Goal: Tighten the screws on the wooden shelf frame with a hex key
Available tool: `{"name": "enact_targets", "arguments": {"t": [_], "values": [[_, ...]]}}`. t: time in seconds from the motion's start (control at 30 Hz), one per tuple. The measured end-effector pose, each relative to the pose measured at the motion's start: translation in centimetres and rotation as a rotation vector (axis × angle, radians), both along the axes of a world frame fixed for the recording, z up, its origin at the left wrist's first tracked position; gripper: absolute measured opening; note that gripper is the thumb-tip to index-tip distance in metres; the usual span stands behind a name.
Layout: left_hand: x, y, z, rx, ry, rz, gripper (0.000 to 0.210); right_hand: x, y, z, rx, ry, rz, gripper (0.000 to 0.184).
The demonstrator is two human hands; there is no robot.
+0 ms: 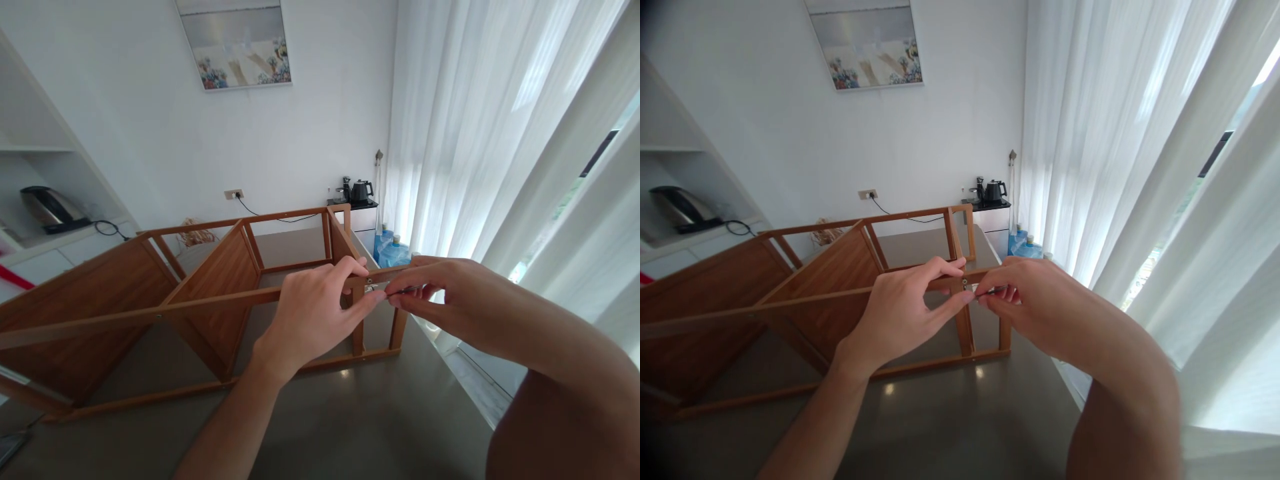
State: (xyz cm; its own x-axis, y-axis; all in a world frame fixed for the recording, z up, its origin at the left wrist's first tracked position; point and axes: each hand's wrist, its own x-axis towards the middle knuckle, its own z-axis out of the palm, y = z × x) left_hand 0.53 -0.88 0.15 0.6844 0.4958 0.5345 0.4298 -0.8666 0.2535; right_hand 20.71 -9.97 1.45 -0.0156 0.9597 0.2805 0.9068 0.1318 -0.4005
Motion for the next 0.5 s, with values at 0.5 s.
{"name": "enact_targets", "arguments": {"t": [0.5], "values": [[0.38, 0.12, -0.29, 0.053, -0.015, 0.030, 0.033, -0.31, 0.11, 0.69, 0.054, -0.046, 0.014, 0.024]]}}
